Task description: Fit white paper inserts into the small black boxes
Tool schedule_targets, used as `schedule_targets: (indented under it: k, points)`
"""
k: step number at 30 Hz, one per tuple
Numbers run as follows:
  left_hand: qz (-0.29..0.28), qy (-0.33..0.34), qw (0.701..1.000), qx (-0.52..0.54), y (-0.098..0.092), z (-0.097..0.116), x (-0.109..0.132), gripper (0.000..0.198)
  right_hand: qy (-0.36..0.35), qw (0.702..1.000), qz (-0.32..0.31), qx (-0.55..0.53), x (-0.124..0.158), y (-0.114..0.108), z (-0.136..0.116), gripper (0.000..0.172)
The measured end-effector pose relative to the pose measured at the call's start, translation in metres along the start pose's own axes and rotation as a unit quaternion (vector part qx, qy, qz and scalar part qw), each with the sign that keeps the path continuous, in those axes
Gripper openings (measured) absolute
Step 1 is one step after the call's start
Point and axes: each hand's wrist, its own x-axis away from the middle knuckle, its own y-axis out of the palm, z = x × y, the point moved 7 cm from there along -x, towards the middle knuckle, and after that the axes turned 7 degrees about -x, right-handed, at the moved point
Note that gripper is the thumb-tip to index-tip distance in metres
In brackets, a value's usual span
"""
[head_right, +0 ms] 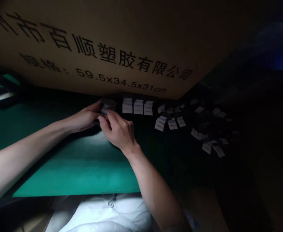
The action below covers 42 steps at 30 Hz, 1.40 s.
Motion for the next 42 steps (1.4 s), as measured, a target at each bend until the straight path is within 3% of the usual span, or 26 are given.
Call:
schedule_targets:
  k: [5,12,21,39,42]
  points:
    - [-0.044,0.006,0.999,-0.027,0.007,0.008,0.004,0.051,0.008,0.999,-0.04,-0.03,0.0,0.005,0.0,0.034]
    - [-0.058,0.012,0.998,-0.02,0.003,0.003,0.003,0.056,0.024,0.999,-0.039,-0.005,-0.001,0.004,-0.004,0.032]
    - [0.022,0.013,1.0,-0.007,0.0,0.003,-0.001,0.047,0.005,1.0,0.018,-0.005,-0.001,-0.003,-0.001,0.029]
    - [0.055,0.041,0.997,-0.047,-0.001,0.012,0.0,0.044,0.012,0.999,-0.019,0.025,-0.003,-0.001,-0.002,0.037]
    - [0.067,0.011,0.998,0.008,-0.001,0.01,0.001,0.042,0.031,0.998,0.03,-0.038,-0.001,-0.01,0.004,0.042]
